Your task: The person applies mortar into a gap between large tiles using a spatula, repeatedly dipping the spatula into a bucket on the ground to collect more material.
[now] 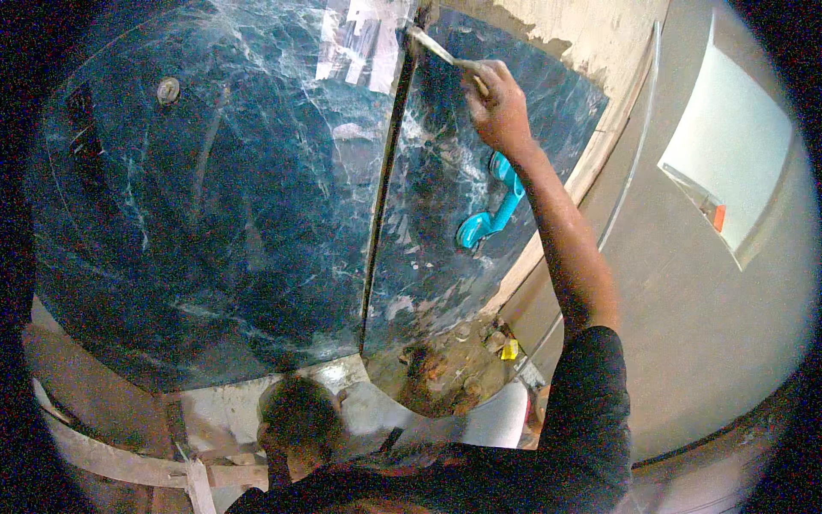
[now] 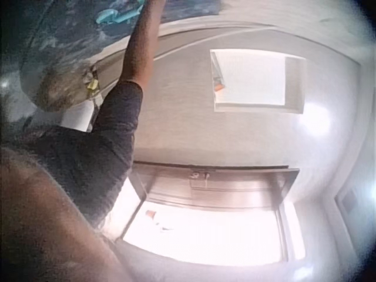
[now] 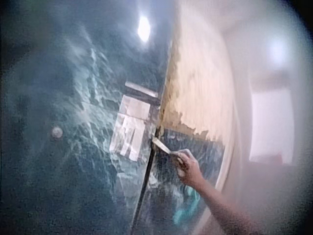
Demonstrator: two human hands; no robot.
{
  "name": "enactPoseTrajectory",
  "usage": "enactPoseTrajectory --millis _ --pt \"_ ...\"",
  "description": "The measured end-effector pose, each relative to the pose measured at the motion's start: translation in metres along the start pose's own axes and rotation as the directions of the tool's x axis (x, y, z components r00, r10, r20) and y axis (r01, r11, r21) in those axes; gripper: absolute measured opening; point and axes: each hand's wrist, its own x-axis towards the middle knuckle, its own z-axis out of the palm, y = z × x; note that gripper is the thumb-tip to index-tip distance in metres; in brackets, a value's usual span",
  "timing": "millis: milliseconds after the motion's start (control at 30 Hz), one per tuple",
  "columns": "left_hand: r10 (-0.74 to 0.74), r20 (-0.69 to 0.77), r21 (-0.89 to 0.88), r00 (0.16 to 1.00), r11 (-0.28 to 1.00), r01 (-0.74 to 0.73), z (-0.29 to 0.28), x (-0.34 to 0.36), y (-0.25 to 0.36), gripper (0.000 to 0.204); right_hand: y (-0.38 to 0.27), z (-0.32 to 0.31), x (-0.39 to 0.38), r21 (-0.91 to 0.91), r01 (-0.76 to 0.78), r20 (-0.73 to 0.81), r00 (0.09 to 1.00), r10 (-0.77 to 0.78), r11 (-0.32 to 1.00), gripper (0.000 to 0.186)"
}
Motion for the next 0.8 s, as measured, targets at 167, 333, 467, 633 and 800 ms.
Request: enactPoseTrajectory --millis 167,333,467,633,800 --pt "0.153 -0.029 0.223 0.988 0.964 -0.143 -0.011 0.014 -0.040 0.019 0.018 -0.001 -0.003 -0.168 0.128 0.094 0.989 -0.113 0.977 0.031" --pt "0.120 -0.082 0.188 0.989 0.977 -0.102 -0.007 0.014 -0.037 0.021 0.024 -0.017 0.004 -0.304 0.247 0.200 0.961 -0.192 0.920 0.029" --pt "0.094 -0.159 0.190 0.983 0.980 -0.063 -0.018 0.021 -0.040 0.022 0.021 -0.033 0.017 -0.363 0.356 0.293 0.921 -0.257 0.861 0.022" --pt "0.057 -0.154 0.115 0.986 0.993 -0.040 -0.014 0.023 -0.050 0.023 0.000 -0.053 0.029 -0.457 0.439 0.441 0.867 -0.231 0.773 0.023" --pt "0.080 -0.147 0.172 0.986 0.984 -0.054 -0.017 0.014 -0.046 0.023 -0.028 -0.053 0.041 -0.552 0.499 0.535 0.827 -0.176 0.667 0.034"
